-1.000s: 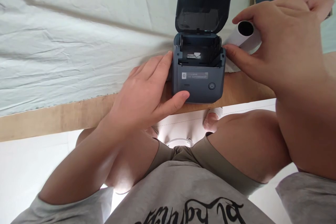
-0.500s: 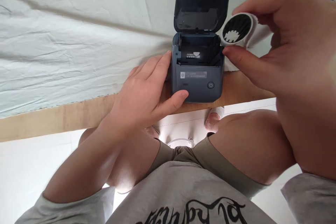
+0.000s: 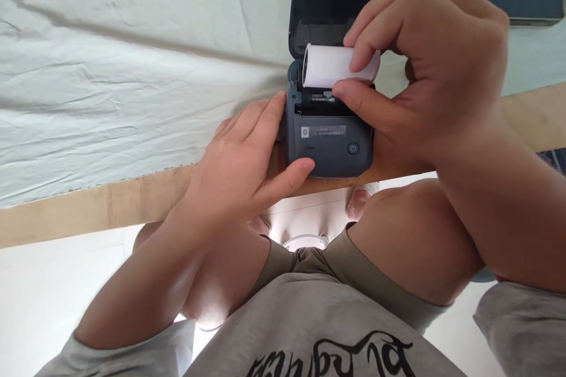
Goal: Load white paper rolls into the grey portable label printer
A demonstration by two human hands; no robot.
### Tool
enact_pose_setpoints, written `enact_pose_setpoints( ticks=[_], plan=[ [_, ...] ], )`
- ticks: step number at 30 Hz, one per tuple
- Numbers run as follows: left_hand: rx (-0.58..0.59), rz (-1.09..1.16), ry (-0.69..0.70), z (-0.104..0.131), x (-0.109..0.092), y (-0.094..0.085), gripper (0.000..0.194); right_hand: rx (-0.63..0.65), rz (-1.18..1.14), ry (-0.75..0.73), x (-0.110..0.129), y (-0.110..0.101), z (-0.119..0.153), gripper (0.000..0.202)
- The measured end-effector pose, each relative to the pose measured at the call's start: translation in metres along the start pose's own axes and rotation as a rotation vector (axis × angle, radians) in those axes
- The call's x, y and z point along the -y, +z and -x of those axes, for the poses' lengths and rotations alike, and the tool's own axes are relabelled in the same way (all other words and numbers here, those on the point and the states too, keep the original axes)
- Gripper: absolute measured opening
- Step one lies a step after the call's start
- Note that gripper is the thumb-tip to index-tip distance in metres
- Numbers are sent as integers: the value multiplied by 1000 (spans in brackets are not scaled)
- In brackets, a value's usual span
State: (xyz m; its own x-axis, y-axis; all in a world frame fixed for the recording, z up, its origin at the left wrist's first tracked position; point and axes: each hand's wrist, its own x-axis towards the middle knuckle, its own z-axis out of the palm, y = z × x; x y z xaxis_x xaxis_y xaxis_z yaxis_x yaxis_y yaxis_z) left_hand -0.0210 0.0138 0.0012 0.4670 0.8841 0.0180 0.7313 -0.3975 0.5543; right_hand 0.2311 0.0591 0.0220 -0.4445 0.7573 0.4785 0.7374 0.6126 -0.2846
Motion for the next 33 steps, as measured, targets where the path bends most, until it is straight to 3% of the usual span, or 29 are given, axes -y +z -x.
enact_pose_setpoints(
  ticks=[7, 11, 17, 20, 25, 30, 33],
  plan=[
    [-15, -45, 37, 3, 0, 1, 81, 44, -77, 221, 1, 1, -1, 23],
    [-30, -91, 85, 5, 2, 2, 91, 40, -129, 230, -1, 2, 0, 21],
    [-15, -90, 85, 4, 4, 3, 84, 62, -183, 212, -4, 4, -2, 22],
    [-41, -89, 91, 4, 5, 4, 86, 44, -170, 101, -7, 3, 0, 23],
    [-68, -48, 125, 4, 6, 6, 92, 23, -333, -242, -10, 3, 3, 21],
    [-120, -74, 202, 4, 3, 5, 63, 100, -379, -237, -16, 2, 3, 27],
    [-125, -62, 196, 5, 2, 5, 57, 97, -404, -295, -21, 2, 6, 25]
  ],
)
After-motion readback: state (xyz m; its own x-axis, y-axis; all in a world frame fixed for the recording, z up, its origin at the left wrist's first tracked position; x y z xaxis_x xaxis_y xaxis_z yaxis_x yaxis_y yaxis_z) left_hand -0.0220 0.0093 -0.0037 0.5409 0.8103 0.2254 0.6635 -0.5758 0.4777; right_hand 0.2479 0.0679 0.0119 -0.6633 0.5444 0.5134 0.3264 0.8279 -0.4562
